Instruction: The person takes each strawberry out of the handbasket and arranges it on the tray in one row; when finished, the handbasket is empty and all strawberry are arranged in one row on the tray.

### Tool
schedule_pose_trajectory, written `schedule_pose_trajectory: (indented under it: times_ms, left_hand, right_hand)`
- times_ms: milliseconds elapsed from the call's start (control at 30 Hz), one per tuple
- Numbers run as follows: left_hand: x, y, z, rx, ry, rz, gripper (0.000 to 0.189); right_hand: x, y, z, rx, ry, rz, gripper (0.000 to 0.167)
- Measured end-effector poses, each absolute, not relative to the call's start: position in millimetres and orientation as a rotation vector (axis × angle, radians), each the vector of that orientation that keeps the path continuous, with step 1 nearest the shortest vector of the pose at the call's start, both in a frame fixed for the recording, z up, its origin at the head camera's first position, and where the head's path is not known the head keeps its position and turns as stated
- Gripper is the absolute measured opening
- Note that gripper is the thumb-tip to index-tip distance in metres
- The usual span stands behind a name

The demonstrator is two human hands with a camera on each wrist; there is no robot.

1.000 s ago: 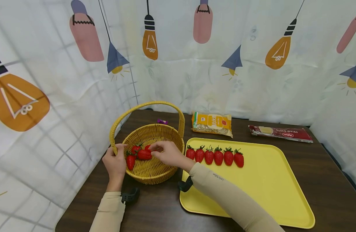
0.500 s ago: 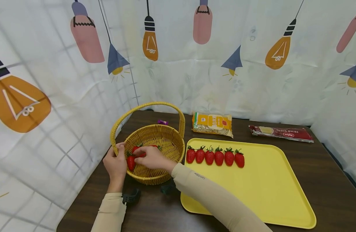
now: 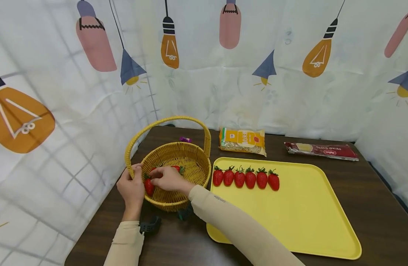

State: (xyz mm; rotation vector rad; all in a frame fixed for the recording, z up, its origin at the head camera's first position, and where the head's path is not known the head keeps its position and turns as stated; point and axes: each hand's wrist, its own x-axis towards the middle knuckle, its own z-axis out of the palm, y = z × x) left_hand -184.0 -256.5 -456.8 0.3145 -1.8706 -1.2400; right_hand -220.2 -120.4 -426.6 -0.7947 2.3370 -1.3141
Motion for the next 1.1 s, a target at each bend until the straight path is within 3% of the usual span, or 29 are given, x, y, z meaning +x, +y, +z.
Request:
schedule_pose_trajectory:
  times_ms: [267, 833, 1100]
  left_hand:
    - [-182.7, -258.2, -457.4, 0.364, -1.868, -1.220, 0.027]
    - [-183.6, -257.6, -458.4, 0.362, -1.862, -1.243, 0.035]
    - [-184.4, -257.3, -457.6, 0.356, -1.853, -1.251, 0.035]
  right_hand:
    - [-220.3, -128.1, -432.9, -0.950, 2.470, -1.075, 0.034]
    - [-222.2, -123.5, -434.8, -0.948, 2.303, -1.008, 0.039]
    - [-219.9, -121.8, -433.3, -0.843, 2.154, -1.126, 0.031]
